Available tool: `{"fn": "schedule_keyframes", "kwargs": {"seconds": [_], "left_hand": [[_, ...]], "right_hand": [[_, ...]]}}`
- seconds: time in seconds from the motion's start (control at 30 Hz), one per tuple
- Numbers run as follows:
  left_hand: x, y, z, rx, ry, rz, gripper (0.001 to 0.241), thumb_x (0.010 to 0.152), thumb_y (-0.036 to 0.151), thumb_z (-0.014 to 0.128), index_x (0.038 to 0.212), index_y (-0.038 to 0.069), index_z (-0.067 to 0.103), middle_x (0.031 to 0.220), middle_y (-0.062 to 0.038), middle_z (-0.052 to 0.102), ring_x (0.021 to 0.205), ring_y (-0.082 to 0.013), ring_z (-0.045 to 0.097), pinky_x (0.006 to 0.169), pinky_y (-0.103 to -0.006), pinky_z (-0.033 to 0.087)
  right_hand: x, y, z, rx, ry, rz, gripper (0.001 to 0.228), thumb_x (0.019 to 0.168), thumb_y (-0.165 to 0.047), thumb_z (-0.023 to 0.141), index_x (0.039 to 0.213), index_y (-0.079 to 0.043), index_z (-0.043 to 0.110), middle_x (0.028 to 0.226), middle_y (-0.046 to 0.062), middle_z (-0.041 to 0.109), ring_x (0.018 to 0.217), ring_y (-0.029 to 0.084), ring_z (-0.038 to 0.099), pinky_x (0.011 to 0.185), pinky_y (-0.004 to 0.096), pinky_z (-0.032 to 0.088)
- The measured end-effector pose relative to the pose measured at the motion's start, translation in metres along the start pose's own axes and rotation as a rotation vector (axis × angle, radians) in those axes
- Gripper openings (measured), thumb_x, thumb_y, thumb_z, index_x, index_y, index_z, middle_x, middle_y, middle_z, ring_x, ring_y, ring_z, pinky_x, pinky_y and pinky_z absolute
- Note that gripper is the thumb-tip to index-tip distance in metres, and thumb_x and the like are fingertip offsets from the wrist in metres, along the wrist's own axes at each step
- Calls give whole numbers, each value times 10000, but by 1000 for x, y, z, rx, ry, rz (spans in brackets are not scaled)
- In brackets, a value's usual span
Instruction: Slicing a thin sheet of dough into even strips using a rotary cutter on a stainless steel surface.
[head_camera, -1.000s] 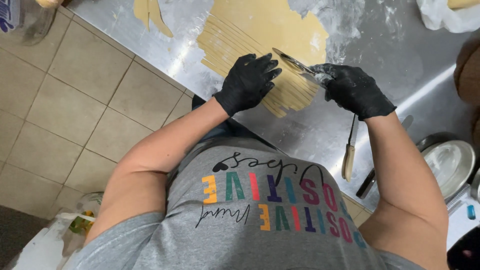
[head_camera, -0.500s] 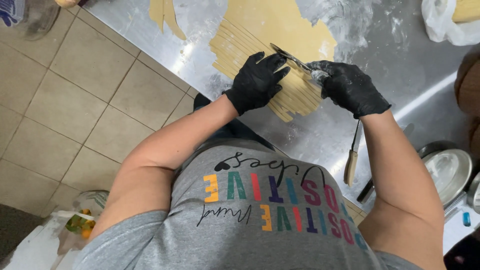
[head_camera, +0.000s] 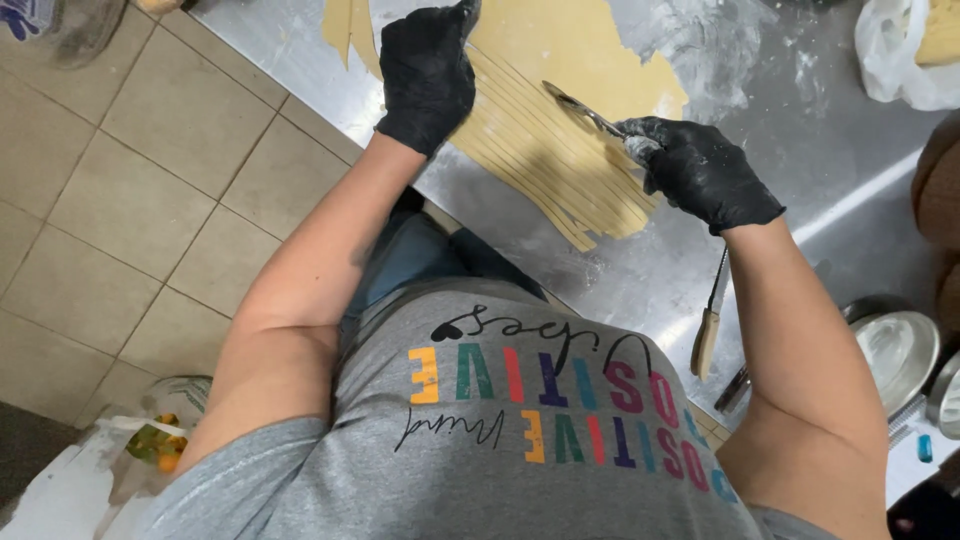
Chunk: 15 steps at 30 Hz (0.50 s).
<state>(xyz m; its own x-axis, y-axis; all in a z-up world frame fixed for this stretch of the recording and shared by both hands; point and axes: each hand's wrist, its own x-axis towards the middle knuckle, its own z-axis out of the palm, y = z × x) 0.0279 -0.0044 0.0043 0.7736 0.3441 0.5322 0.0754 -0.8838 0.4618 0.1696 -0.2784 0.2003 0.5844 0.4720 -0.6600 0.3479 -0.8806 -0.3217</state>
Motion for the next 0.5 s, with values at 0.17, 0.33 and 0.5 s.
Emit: {"fn": "schedule_keyframes", "kwargs": {"seconds": [0.17,0.33,0.5], "left_hand": [[3,5,-5,38,-18,9,514,830,40,673,1339,113,661,956,-120,677,871,-345,625,772,-507,467],[-1,-2,2,-25,15,16,555,807,44,676,1354,129,653,962,-100,691,892,-329,640,801,-493,480],[-2,-3,4,-47,-27,-30,535,815,50,689,1341,138,657,989,-110,697,921,-346,646,825,-509,480]], "right_hand": [[6,-8,0,-100,2,-93,570,825,-63,709,1365,-244,698,971,146,736,717,237,669,684,396,552],[19,-15,4,-96,5,-129,604,790,-51,704,1360,-249,694,1022,139,744,768,264,685,703,405,562],[29,-19,9,-231,82,-346,618,757,-42,743,1356,-188,701,1111,180,731,908,328,678,792,446,542]]}}
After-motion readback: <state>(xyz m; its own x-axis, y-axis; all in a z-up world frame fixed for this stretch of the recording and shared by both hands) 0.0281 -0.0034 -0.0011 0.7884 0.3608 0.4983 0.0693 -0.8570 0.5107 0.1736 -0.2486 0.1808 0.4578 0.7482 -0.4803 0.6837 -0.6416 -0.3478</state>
